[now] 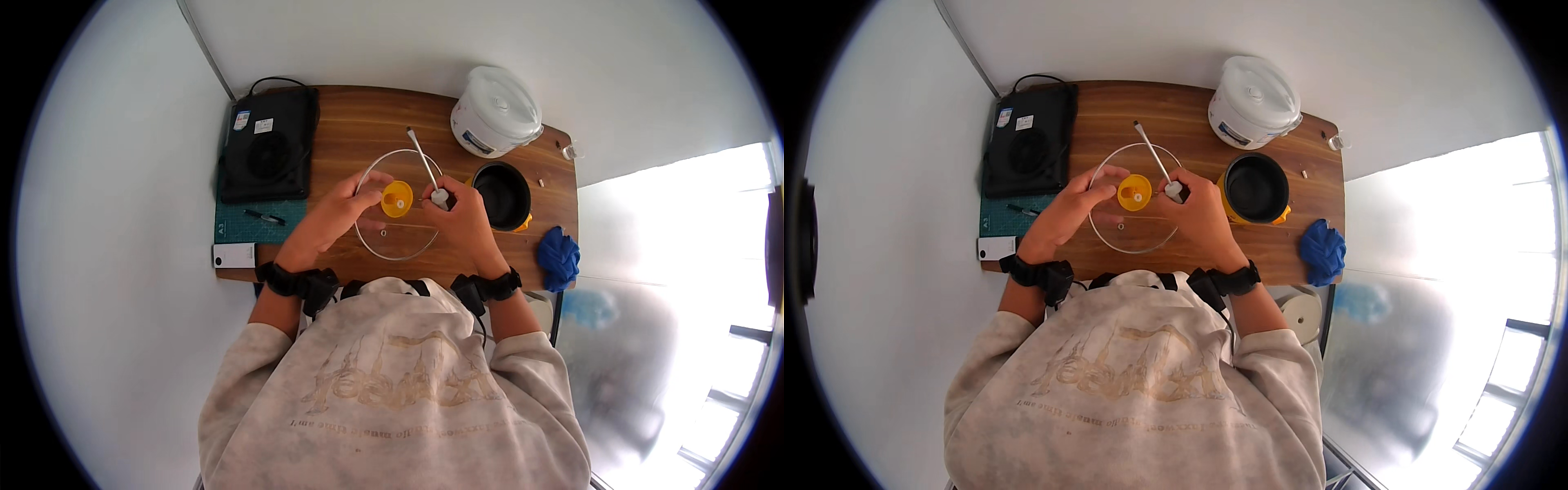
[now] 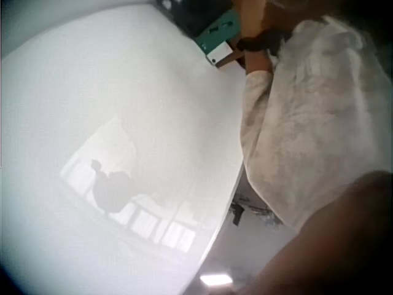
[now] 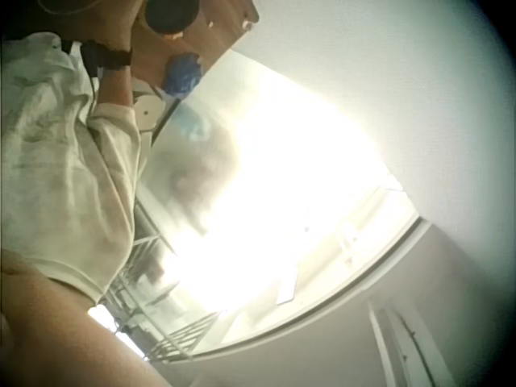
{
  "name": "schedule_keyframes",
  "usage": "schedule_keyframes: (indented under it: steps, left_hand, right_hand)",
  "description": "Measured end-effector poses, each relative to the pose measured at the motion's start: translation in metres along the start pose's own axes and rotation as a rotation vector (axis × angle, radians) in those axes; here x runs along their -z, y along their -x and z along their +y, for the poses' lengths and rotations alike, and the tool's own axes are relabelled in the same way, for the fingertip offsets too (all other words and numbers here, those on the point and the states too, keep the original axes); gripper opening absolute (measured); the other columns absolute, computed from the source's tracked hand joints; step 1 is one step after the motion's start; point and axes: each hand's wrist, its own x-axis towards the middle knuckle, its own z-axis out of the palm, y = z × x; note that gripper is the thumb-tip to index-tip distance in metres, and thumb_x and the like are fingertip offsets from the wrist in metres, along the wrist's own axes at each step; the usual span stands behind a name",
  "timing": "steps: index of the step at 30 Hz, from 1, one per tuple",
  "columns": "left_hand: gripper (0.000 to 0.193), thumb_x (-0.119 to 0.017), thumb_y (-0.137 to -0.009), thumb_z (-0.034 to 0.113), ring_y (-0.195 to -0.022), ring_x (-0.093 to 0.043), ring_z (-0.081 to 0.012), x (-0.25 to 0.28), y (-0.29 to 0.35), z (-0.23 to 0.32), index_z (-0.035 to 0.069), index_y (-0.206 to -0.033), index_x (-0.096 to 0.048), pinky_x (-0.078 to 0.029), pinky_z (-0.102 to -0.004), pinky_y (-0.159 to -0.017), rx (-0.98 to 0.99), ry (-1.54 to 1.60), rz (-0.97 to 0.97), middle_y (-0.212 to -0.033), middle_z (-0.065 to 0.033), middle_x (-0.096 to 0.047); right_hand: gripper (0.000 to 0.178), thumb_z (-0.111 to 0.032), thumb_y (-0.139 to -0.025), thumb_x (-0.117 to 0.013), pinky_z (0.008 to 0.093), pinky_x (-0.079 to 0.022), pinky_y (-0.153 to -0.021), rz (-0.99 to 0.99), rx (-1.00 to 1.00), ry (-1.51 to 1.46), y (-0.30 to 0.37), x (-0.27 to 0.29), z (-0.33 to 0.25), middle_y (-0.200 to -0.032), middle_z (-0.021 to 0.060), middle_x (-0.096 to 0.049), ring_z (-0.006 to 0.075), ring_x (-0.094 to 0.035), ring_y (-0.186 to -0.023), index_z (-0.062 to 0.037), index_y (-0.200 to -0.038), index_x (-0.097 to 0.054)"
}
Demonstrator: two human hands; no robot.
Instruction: The person disassembles a white rice cooker lid and a yellow electric pot. They use a screwdriver to remove screws from the pot's glass lid and the pot's base, separating the components.
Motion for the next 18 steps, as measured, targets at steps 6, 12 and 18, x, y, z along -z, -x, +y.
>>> schedule_keyframes:
  steps: [6,12,18]
  left_hand:
    - [0.037,-0.053,-0.101,0.016,-0.114,-0.062,-0.02,0.05,-0.01,-0.054,0.003,-0.135,-0.053,-0.059,-0.0348,-0.09,0.057,0.191,0.106,-0.131,-0.011,-0.058]
    - [0.043,-0.054,-0.1,0.017,-0.116,-0.061,-0.0218,0.069,-0.003,-0.056,0.005,-0.141,-0.049,-0.059,-0.0405,-0.09,0.101,0.273,0.233,-0.131,-0.0099,-0.059]
    - [0.041,-0.054,-0.099,0.018,-0.116,-0.062,-0.0221,0.091,-0.01,-0.084,0.005,-0.139,-0.051,-0.06,-0.0412,-0.087,0.116,0.31,0.238,-0.128,-0.0098,-0.059]
  right_hand:
    - [0.017,-0.018,-0.084,-0.071,0.0294,-0.049,-0.058,0.156,-0.208,0.011,-0.017,0.009,0.053,-0.071,0.0067,-0.068,0.0142,-0.066,-0.064,-0.0018,-0.089,-0.069]
    - [0.019,-0.021,-0.085,-0.069,0.0361,-0.053,-0.06,0.145,-0.11,0.437,-0.028,-0.04,0.223,-0.072,0.0127,-0.071,0.0244,-0.068,-0.058,-0.0023,-0.084,-0.071]
    - [0.015,-0.016,-0.09,-0.066,0.0341,-0.05,-0.05,-0.101,-0.475,0.004,-0.029,-0.056,0.254,-0.066,0.0102,-0.066,0.0182,-0.063,-0.052,-0.0014,-0.087,-0.068]
